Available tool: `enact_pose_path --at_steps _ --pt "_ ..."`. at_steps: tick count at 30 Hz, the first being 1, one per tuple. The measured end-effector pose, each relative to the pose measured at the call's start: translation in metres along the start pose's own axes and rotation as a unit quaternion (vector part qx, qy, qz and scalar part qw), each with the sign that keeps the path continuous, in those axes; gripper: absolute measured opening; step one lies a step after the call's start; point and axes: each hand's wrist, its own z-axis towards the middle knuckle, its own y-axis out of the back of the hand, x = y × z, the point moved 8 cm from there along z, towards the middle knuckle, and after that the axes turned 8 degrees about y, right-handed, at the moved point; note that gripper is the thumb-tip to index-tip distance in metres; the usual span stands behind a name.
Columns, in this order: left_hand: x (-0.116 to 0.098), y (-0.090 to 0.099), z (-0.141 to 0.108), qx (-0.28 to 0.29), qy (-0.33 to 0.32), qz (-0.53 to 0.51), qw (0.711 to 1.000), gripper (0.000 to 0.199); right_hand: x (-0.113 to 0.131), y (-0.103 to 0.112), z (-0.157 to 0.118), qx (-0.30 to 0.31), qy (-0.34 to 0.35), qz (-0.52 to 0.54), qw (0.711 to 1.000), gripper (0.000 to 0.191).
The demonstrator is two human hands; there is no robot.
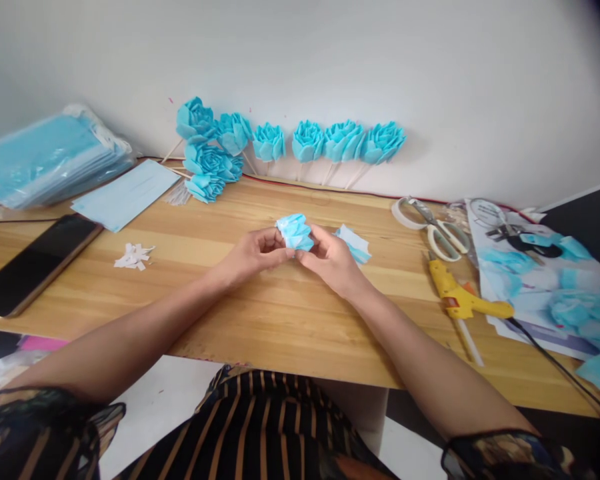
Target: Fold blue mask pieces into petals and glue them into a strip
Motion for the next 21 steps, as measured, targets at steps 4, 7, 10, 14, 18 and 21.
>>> enact_pose_path --at_steps 4,7,10,14,18,21 --pt "0.002 0.0 -0.002 -0.005 0.003 0.014 1.0 0.029 0.001 0.001 0.0 0.0 0.0 -0.015 1.0 0.024" --pt "0.005 0.001 -0.001 0.003 0.014 0.019 1.0 0.027 0.001 0.001 0.001 0.001 0.004 -0.011 1.0 0.019" --pt "0.006 0.001 0.0 0.015 0.017 0.014 1.0 0.026 0.0 -0.001 0.001 0.002 -0.008 0.018 1.0 0.02" --pt "0.006 -0.003 0.002 0.039 0.017 -0.028 0.999 0.024 0.0 -0.004 0.0 0.007 -0.026 0.08 0.996 0.022" --pt "0.007 -0.007 0.002 0.069 0.024 -0.073 0.995 0.025 0.003 -0.004 -0.001 0.01 -0.023 0.109 0.994 0.023" --pt "0.011 -0.011 0.0 0.11 0.058 -0.114 0.986 0.03 0.004 0.0 0.0 0.005 -0.01 0.092 0.996 0.025"
